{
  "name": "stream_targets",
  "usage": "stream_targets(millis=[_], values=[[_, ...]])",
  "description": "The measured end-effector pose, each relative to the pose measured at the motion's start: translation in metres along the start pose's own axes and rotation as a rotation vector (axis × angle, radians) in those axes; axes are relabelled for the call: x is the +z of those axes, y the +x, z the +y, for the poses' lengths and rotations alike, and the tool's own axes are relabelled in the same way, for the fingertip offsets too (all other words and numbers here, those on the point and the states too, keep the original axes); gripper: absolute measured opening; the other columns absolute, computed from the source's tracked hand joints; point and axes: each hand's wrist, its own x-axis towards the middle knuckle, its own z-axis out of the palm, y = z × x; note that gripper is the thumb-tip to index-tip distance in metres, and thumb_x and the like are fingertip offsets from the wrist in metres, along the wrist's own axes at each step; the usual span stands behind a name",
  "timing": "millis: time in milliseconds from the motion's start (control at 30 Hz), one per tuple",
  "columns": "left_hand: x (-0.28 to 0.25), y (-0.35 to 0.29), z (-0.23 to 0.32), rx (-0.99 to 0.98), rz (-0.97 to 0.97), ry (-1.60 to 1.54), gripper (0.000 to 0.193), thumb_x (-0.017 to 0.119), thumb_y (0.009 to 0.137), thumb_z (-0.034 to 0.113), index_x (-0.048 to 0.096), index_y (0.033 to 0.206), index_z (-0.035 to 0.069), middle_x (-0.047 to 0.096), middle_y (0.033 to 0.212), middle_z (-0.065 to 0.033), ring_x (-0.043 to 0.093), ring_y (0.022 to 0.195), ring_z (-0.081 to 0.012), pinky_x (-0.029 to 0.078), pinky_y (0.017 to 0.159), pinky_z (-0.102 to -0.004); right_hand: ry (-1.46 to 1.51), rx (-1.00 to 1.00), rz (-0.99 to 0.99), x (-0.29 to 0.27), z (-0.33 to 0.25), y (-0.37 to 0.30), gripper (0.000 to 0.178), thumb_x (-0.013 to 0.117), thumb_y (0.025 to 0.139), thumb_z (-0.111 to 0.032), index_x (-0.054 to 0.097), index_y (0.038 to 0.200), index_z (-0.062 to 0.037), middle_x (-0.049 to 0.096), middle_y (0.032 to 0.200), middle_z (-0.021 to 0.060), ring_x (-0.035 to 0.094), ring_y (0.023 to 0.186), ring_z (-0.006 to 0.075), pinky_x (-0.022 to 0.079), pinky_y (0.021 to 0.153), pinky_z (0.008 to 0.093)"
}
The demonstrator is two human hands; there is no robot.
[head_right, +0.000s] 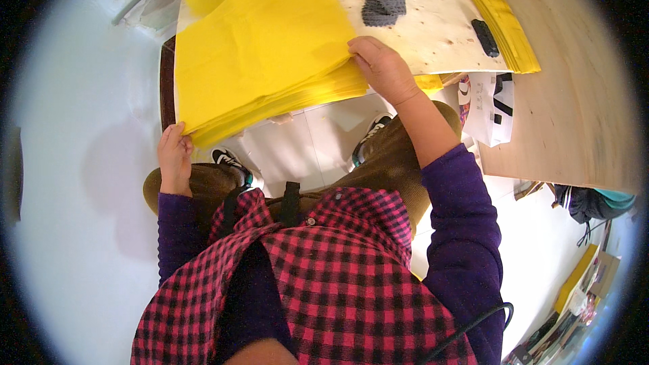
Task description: The person folds multiple yellow fabric sheets on a wooden table, aligning edges and smoothing creases. They handle the fabric by hand, repeatedly folding and stacking the sheets into a neat pile.
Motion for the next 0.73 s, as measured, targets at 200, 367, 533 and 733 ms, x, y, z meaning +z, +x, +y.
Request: stream_targets(millis=[200, 367, 533, 733], values=[[0.000, -0.001, 0.001, -0.014, -0.004, -0.001, 0.013, 0.062, 0.089, 0.012, 0.054, 0.079, 0.009, 0.050, 0.062, 0.0027, 0.045, 0.048, -0.0072, 0.031, 0.045, -0.0212, -0.033, -0.091, 0.043, -0.007, 0.002, 0.014, 0.014, 0.060, 0.084, -0.002, 0.059, 0.098, -0.0052, 0.064, 0.107, 0.0104, 0.063, 0.093, 0.0315, 0.053, 0.079, 0.0346], [-0.004, -0.001, -0.001, 0.027, -0.022, 0.047, 0.011, 0.064, 0.089, 0.013, 0.057, 0.082, 0.008, 0.049, 0.060, 0.0033, 0.043, 0.047, -0.0063, 0.029, 0.044, -0.0212, -0.017, 0.007, -0.001, 0.006, 0.002, -0.013, 0.015, 0.060, 0.084, -0.001, 0.061, 0.098, -0.0044, 0.064, 0.105, 0.0116, 0.062, 0.097, 0.0309, 0.051, 0.082, 0.0344], [0.000, -0.005, 0.014, 0.081, 0.045, 0.317, 0.015, 0.064, 0.086, 0.013, 0.057, 0.075, 0.006, 0.044, 0.060, 0.0051, 0.038, 0.054, -0.0033, 0.027, 0.048, -0.0219, -0.016, -0.004, -0.017, 0.009, 0.009, -0.016, 0.016, 0.061, 0.082, 0.002, 0.062, 0.097, -0.0029, 0.064, 0.104, 0.0125, 0.062, 0.095, 0.0304, 0.051, 0.083, 0.0342], [0.025, 0.001, 0.057, 0.400, -0.012, 0.602, 0.017, 0.063, 0.088, 0.015, 0.055, 0.075, 0.007, 0.044, 0.060, 0.0066, 0.038, 0.053, -0.0024, 0.028, 0.048, -0.0218, -0.005, 0.014, -0.031, 0.015, 0.007, -0.015, 0.016, 0.061, 0.083, 0.007, 0.061, 0.096, -0.0017, 0.065, 0.107, 0.0144, 0.062, 0.101, 0.0297, 0.050, 0.088, 0.0348]])
